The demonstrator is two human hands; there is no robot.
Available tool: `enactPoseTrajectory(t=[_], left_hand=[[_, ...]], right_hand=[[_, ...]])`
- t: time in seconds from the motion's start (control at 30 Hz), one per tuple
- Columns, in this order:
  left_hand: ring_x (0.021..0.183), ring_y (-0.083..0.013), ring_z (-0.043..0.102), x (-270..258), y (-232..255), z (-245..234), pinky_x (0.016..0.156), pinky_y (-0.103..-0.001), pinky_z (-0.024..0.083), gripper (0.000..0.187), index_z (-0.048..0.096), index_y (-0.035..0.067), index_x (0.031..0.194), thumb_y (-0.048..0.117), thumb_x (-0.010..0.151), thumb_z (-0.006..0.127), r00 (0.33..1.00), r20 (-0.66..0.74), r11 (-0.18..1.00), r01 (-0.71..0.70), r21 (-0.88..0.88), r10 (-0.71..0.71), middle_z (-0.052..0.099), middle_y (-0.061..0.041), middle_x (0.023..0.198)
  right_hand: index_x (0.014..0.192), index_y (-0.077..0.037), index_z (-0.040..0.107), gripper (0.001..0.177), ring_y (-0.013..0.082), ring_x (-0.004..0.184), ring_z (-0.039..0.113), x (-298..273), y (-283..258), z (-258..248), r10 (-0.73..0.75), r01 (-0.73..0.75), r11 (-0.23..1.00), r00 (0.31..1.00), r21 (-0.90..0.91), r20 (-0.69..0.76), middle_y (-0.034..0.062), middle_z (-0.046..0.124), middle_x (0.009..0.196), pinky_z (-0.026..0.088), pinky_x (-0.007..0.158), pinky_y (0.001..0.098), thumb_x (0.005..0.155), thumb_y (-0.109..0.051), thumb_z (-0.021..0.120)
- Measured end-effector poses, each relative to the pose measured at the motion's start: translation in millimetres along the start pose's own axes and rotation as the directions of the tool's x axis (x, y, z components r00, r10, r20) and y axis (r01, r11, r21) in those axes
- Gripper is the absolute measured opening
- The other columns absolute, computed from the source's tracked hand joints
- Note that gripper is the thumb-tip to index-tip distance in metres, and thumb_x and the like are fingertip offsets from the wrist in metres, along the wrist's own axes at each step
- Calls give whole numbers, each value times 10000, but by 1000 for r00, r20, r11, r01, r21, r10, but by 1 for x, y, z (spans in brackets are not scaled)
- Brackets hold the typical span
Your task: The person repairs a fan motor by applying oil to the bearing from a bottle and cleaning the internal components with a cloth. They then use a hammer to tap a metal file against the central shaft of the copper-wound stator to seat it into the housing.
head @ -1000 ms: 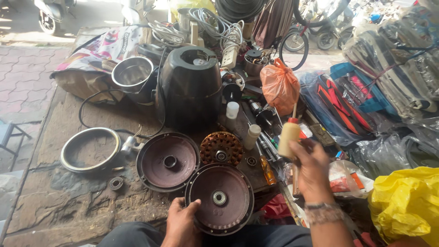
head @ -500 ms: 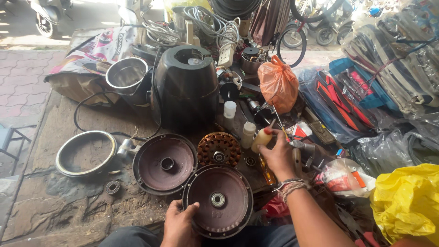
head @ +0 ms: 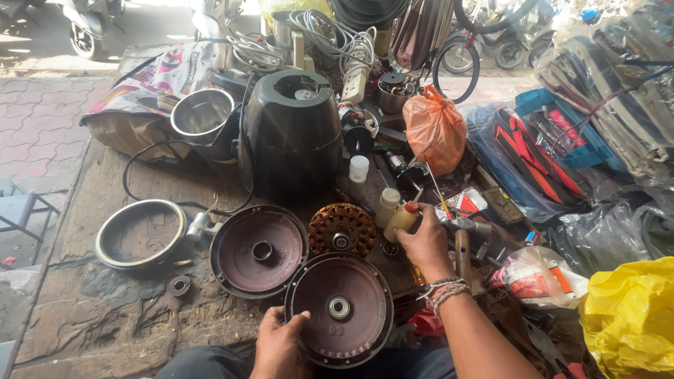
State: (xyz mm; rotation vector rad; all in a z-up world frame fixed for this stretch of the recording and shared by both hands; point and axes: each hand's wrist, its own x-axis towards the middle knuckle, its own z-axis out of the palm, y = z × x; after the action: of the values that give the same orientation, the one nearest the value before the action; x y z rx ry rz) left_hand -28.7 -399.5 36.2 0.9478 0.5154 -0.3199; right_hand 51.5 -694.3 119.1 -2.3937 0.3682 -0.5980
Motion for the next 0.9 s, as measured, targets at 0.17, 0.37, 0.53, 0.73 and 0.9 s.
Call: enactPoseTrajectory(t=[0.17,0.37,0.53,0.73,0.9], left_hand=[[776,-285,697,-12,9,8,686,-438,618,297,497,-53,1148,-51,877,621,998,-17,998,53,-38,-54,674,-213,947],[774,-231,707,-29,16,12,660,-366,611,313,557,-36,1180,-60,872,603,999,49,996,-8,92,3,708,-178,950],[684,-239,681,-45,33,20,542,-361,582,318,534,-11,1197,-52,886,582,996,72,996,46,72,-51,684,-167,908],[670,-228,694,-49,40,25,534,-381,614,369,541,16,1204,-95,851,552,995,71,997,67,39,-70,666,-145,907],[697,-252,701,-56,49,25,541,-405,629,435,526,45,1222,-114,817,537,987,107,992,121,35,-124,679,-142,917]], right_hand=[[1261,-118,541,559,344,1077,719,-4,-3,7,-72,72,997,997,20,20,157,725,1196,581,945,410,784,-167,828],[1303,-107,539,647,419,1036,686,-14,-16,-6,-167,166,984,986,-64,-4,193,719,1127,553,906,474,737,-112,852],[1176,-82,701,277,315,920,734,-69,-68,-55,-147,146,986,989,-76,-8,156,746,1043,570,810,425,917,-181,696],[1104,-260,794,302,296,878,752,-126,-118,-42,0,83,988,848,-133,529,106,781,958,595,792,413,878,-271,594],[1090,-261,803,342,310,896,736,-122,-116,-18,70,90,971,781,-221,621,109,770,940,573,848,438,860,-251,551]])
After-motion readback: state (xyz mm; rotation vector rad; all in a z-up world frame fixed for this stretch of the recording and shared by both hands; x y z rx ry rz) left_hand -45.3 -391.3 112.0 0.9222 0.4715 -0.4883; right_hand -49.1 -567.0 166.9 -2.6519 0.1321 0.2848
